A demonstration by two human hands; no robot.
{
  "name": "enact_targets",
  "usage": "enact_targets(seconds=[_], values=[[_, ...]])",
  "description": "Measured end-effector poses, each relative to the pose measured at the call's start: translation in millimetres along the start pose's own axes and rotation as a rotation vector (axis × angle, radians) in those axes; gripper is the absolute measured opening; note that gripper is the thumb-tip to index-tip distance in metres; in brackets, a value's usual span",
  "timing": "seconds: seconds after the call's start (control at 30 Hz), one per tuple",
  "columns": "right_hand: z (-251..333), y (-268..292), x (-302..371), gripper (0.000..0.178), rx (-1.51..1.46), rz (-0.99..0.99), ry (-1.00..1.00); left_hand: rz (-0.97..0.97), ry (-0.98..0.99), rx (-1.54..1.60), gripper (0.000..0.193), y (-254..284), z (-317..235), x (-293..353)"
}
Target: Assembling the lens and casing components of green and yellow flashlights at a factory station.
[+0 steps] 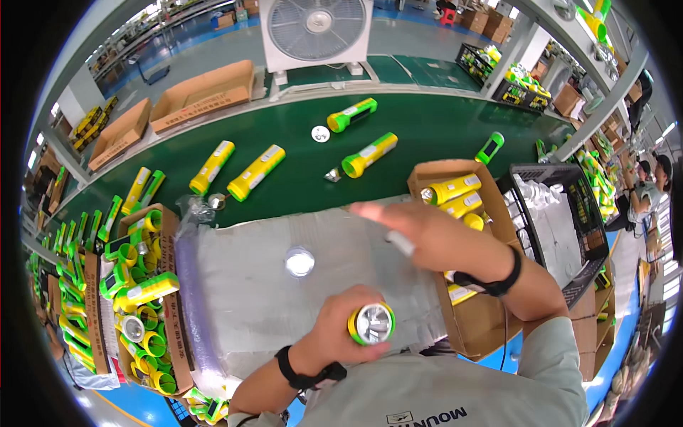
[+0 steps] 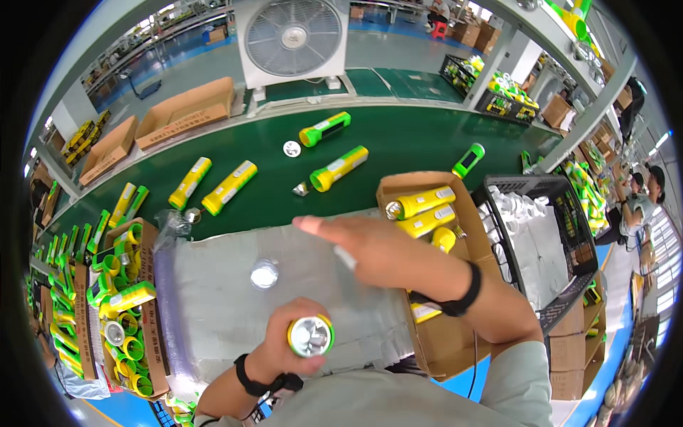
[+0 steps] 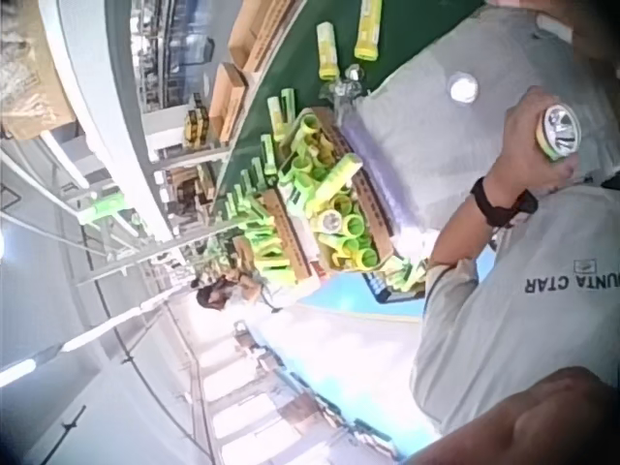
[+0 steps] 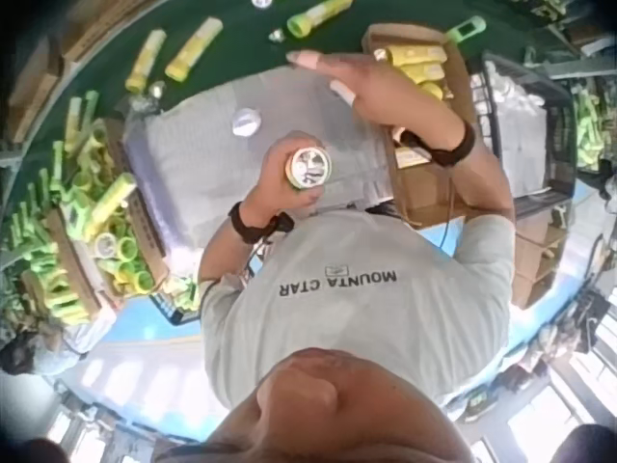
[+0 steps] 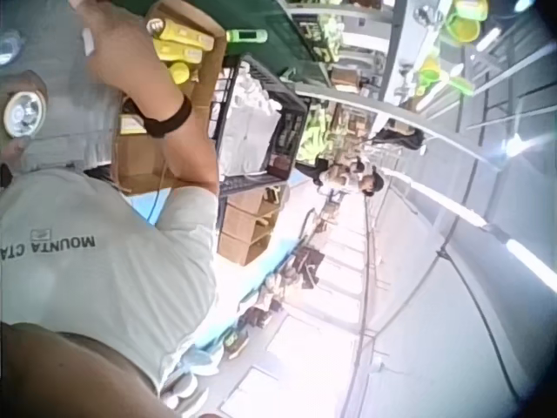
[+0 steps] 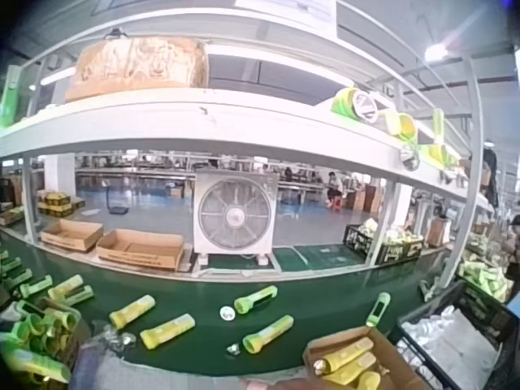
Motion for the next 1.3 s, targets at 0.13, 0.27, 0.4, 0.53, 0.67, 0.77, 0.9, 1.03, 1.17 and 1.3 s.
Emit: enact_targets(seconds=[0.13, 0.27, 0.4, 0.53, 0.67, 0.77, 0.9, 1.03, 1.17, 1.3], values=[[20.4, 27.5, 46.8, 0.083, 0.063, 0.31, -0.17, -0.008, 0.036, 0.01, 0.06, -17.4, 43.6, -19.8], [22.3, -3.1, 82.5, 0.087, 0.161, 0.338, -0.06, 0.004, 0.041, 0.036, 0.063, -31.2, 63.1, -38.2], [11.6, -10.7, 94.5, 0.083, 0.026, 0.26, -0.094, -0.001, 0.117, 0.181, 0.068, -36.6, 71.8, -40.9], [7.2, -17.7, 96.9, 0.086, -0.083, 0.219, -0.049, 0.071, -0.083, 0.049, 0.067, -26.7, 70.8, -43.7], [6.3, 1.2, 94.4, 0.104, -0.107, 0.254, -0.102, 0.074, -0.051, 0.157, 0.068, -23.7, 73.2, -32.5], [10.5, 0.8, 97.4, 0.096, -0.511, 0.186, -0.349, 0.069, -0.027, 0.245, 0.068, -25.5, 72.0, -29.8], [10.9, 0.7, 84.3, 0.083, -0.891, 0.163, -0.692, 0.132, -0.037, 0.217, 0.07, -27.2, 69.3, -29.3], [9.1, 2.7, 69.3, 0.082, -0.865, 0.341, -0.812, 0.095, -0.009, 0.152, 0.069, -29.7, 65.6, -34.8], [12.9, 7.3, 50.5, 0.086, -0.744, 0.549, -0.83, 0.178, -0.012, 0.091, 0.067, -28.8, 61.4, -38.7], [6.6, -4.2, 51.9, 0.084, -0.664, 0.523, -0.703, 0.179, 0.014, 0.074, 0.06, -27.8, 59.9, -40.1]])
Point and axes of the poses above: each hand's wrist, its own x-axis away from the middle knuckle, its own y-axis out of the back of the hand, z = x × y, the point moved 2 cm from there along -x, towards the middle knuckle, and after that the axes turned 1 degree about -z, right-handed, at the moved point
